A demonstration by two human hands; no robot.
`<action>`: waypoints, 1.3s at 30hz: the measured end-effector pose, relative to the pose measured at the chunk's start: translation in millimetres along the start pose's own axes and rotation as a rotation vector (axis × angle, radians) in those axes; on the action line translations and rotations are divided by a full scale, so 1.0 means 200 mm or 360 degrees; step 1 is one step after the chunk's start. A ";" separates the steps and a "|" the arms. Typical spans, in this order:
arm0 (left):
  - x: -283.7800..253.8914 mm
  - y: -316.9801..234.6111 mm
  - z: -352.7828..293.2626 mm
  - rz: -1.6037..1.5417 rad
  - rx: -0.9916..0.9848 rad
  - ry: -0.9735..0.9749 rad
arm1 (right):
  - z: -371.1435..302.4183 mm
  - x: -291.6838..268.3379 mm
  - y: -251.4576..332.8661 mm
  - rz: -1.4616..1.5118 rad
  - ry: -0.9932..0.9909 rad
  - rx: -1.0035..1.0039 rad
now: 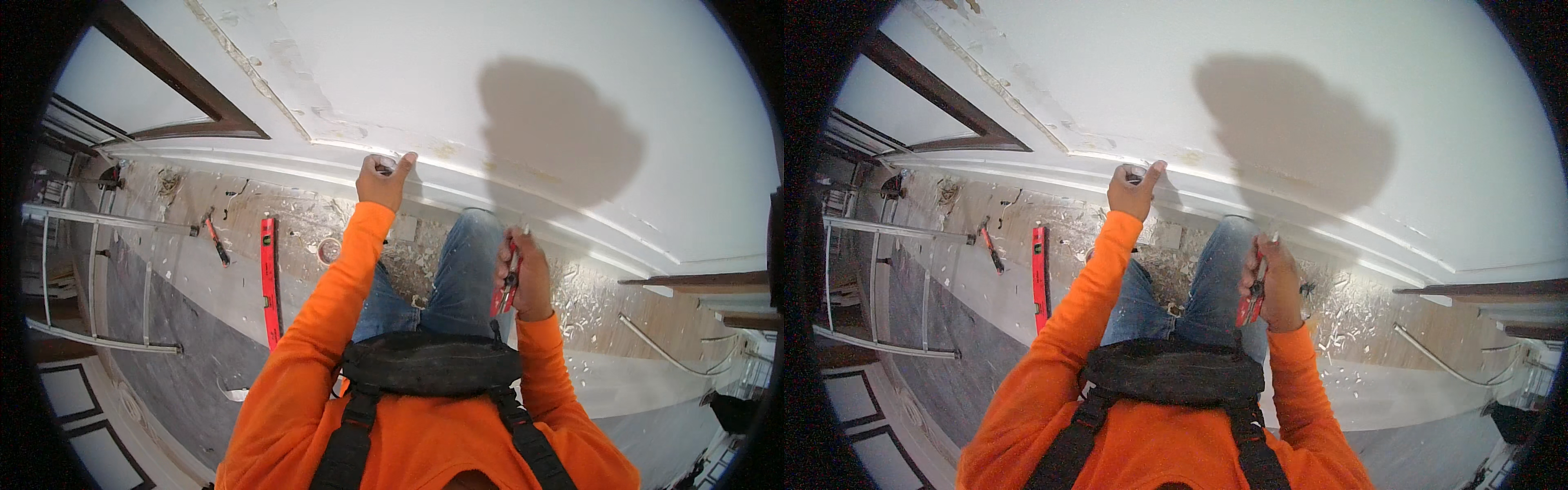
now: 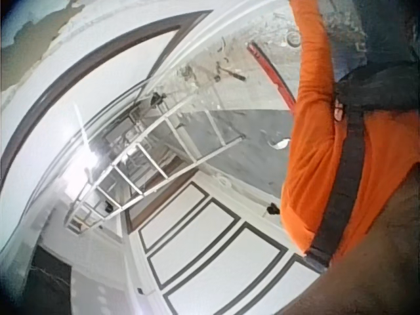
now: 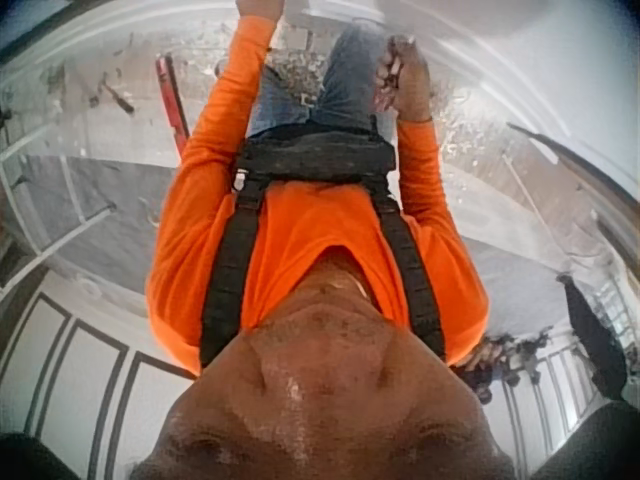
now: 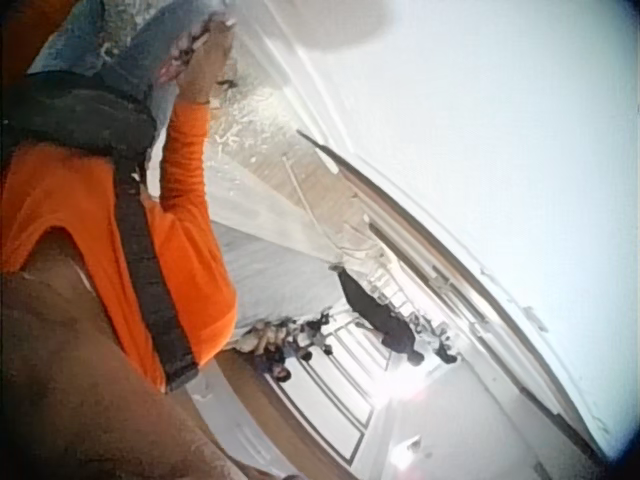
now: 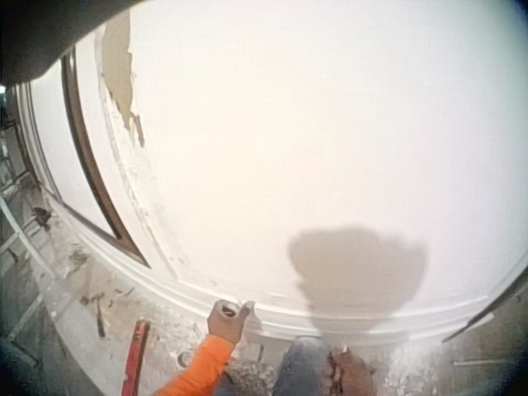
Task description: The person uses a level to mark a horizontal line on a wall, then uses a scraper by hand to remove debris or excess material from a vertical seam in the wall surface, periodically re-checking the horizontal alignment with the level.
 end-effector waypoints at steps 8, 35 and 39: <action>-0.05 -0.01 0.13 -0.0073 -0.0241 0.0368 | -0.06 -0.14 -0.14 0.0168 0.0031 0.0123; -0.26 -0.01 0.03 0.0940 0.1149 -0.0349 | -0.05 -0.44 -0.33 0.0142 0.0042 0.0355; -0.10 -0.11 0.04 0.1504 0.0619 -0.0196 | -0.04 -0.40 -0.33 -0.0035 -0.0085 0.0415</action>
Point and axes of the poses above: each hand's wrist, its own z-axis towards the middle knuckle, its own x-axis out of the palm, y = z × x, the point moved 3 cm from there along z, towards the middle knuckle, and after that the axes turned 6 degrees about -z, right-handed, at the moved point
